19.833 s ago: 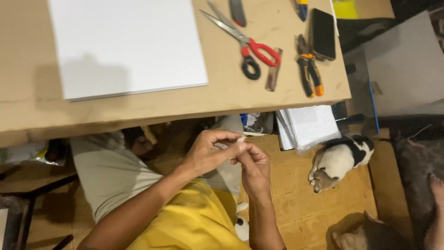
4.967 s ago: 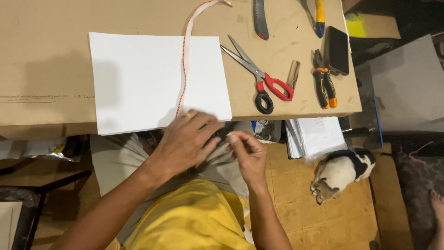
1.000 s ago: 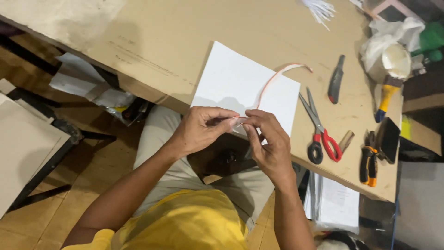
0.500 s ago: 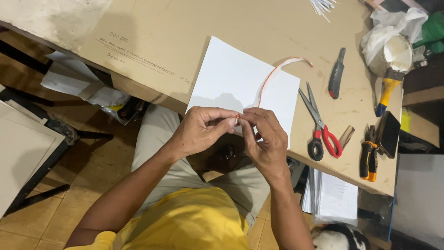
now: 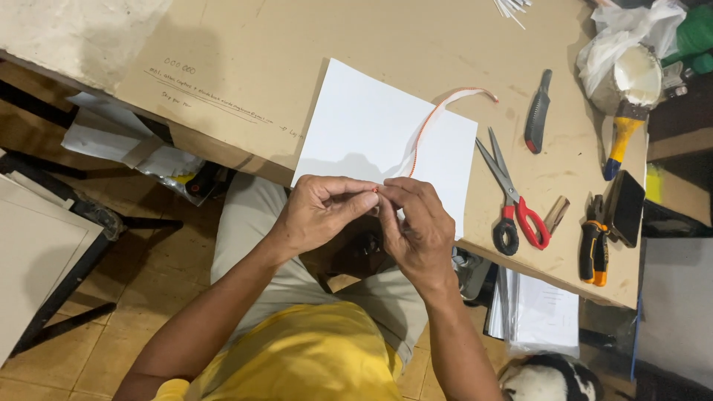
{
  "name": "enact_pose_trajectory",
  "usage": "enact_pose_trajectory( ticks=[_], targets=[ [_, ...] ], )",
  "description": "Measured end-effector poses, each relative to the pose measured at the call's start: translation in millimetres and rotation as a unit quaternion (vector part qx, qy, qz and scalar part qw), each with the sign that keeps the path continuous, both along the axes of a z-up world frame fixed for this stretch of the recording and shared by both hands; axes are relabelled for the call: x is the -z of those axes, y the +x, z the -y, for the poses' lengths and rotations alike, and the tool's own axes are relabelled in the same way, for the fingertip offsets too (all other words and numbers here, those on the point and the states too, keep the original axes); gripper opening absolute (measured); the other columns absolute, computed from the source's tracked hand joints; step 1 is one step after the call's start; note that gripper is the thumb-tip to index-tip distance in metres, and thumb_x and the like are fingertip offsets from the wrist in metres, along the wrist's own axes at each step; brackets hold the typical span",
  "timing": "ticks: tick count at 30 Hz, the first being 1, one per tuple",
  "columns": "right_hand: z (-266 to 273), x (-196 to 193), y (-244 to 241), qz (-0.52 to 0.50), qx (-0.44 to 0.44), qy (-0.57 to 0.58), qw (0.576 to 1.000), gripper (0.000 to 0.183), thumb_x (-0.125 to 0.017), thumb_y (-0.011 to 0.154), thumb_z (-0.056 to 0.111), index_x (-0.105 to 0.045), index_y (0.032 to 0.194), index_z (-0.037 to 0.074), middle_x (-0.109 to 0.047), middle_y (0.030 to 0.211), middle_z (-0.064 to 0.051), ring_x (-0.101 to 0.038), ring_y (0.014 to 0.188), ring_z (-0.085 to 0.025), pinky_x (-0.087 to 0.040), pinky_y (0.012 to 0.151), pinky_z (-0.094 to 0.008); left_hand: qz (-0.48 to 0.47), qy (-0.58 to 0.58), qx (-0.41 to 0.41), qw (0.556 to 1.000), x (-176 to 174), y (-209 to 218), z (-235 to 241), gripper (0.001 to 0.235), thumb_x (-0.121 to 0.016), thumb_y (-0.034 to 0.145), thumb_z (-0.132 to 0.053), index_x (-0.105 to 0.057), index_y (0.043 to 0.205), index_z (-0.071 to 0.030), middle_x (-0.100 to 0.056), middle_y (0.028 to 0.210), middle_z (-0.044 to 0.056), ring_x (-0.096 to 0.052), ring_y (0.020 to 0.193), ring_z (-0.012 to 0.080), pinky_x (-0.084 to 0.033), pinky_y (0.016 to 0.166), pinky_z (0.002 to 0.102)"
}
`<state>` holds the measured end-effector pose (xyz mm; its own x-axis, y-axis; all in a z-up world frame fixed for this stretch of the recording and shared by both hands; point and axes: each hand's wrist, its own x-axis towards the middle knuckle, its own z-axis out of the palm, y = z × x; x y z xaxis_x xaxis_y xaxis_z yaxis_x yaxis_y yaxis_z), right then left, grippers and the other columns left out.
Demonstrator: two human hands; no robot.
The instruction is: The person sits on the floor and uses scissors to trim the edges of a white sheet of paper. They then fold a piece of white ribbon and cut it to size before applying glue to the paper using a brush.
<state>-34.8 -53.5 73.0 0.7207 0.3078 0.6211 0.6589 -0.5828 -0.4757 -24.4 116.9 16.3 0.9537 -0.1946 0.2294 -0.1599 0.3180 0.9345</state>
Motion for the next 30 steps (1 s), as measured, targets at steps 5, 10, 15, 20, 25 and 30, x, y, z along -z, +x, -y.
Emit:
enact_pose_trajectory(
  ticks=[5,10,15,20,25,30],
  targets=[
    [0.4,-5.3,-3.2,-0.016,0.009,0.014,1.0,0.008,-0.075,0.093,0.006,-0.076,0.101,0.005,-0.076,0.097,-0.011,-0.07,0.068,-0.02,-0.053,0.049,-0.027,0.002,-0.007,-0.007,1.0,-7.5,-5.8,3.5,0.019,-0.068,0.099,-0.008,-0.077,0.111,0.003,-0.08,0.088,0.017,-0.075,0.084,0.0161,-0.066,0.077,0.031],
    [7.1,-11.7,-4.2,-0.112,-0.023,0.036,0.993,0.026,-0.064,0.1,0.008,-0.069,0.125,0.004,-0.073,0.1,-0.016,-0.07,0.077,-0.026,-0.055,0.052,-0.031,0.061,0.029,-0.051,0.996,-13.2,-5.0,2.4,0.016,-0.066,0.101,-0.01,-0.077,0.107,0.001,-0.08,0.085,0.014,-0.075,0.084,0.0163,-0.066,0.075,0.033],
    [7.7,-3.6,-5.2,-0.124,0.0,0.055,0.991,0.021,-0.073,0.095,0.008,-0.074,0.115,0.003,-0.073,0.087,-0.012,-0.068,0.07,-0.021,-0.052,0.048,-0.027,0.129,0.117,-0.129,0.976,-20.4,-6.5,4.1,0.014,-0.068,0.101,-0.012,-0.08,0.104,-0.004,-0.079,0.083,0.011,-0.076,0.079,0.0154,-0.063,0.067,0.03],
    [3.6,-1.9,-5.6,-0.08,0.026,0.066,0.994,0.008,-0.074,0.094,0.007,-0.078,0.101,0.006,-0.071,0.076,-0.007,-0.065,0.061,-0.017,-0.048,0.045,-0.025,0.122,0.122,-0.151,0.973,-21.5,-10.0,7.9,0.013,-0.069,0.1,-0.013,-0.08,0.103,-0.006,-0.078,0.081,0.012,-0.076,0.077,0.0184,-0.063,0.066,0.03],
    [4.3,0.9,-4.3,-0.072,0.029,0.07,0.994,0.005,-0.074,0.095,0.008,-0.078,0.097,0.007,-0.069,0.072,-0.007,-0.063,0.058,-0.017,-0.046,0.045,-0.025,0.076,0.077,-0.125,0.986,-15.4,-9.9,12.2,0.014,-0.068,0.1,-0.013,-0.08,0.103,-0.005,-0.078,0.081,0.013,-0.075,0.077,0.0172,-0.064,0.066,0.029],
    [6.7,1.7,-3.9,-0.07,0.023,0.071,0.995,0.005,-0.073,0.096,0.008,-0.077,0.098,0.007,-0.068,0.07,-0.007,-0.061,0.057,-0.017,-0.045,0.045,-0.026,0.038,0.034,-0.102,0.994,-11.5,-11.4,14.7,0.015,-0.068,0.1,-0.014,-0.08,0.105,-0.004,-0.078,0.083,0.013,-0.075,0.081,0.0167,-0.065,0.069,0.029]
  ],
)
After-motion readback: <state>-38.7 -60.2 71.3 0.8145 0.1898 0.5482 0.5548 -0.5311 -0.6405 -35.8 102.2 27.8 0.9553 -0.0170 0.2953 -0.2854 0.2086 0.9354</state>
